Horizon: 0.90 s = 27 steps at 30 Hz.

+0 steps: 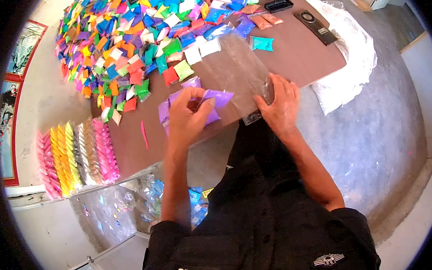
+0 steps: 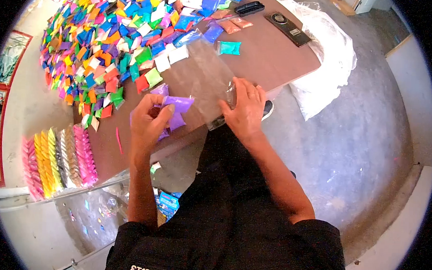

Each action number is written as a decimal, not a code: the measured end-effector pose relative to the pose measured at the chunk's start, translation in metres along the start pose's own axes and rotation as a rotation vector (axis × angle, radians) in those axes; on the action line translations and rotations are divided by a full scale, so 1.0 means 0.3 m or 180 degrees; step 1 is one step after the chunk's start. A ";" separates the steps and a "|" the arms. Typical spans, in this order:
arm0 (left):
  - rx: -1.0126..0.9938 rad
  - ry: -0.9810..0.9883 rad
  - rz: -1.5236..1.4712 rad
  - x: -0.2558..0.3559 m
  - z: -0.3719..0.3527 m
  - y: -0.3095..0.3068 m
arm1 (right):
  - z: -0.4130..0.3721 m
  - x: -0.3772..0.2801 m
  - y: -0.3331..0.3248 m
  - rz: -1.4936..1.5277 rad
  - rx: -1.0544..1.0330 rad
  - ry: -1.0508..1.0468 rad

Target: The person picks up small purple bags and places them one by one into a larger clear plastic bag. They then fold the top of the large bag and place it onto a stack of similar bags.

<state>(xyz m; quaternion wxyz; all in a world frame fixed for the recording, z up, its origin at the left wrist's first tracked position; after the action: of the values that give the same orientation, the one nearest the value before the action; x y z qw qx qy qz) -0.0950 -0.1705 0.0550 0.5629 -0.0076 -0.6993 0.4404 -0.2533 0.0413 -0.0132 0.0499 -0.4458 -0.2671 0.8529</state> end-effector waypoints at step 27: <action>-0.0012 0.0678 -0.0111 0.094 0.054 0.363 | 0.007 -0.017 -0.049 0.0850 -0.0165 0.0106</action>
<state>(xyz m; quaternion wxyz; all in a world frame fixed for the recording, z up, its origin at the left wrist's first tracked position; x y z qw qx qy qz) -0.1709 -0.0995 0.0093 0.6416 -0.0433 -0.6364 0.4260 -0.2540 0.0512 -0.0011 -0.0712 -0.4926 -0.2265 0.8372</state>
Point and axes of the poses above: each hand's wrist, its own z-axis towards the middle knuckle, its own y-axis out of the palm, x = y × z, the point moved 10 cm from there along z, towards the middle knuckle, and after that the axes turned 13 degrees about z, right-handed, at the moved point
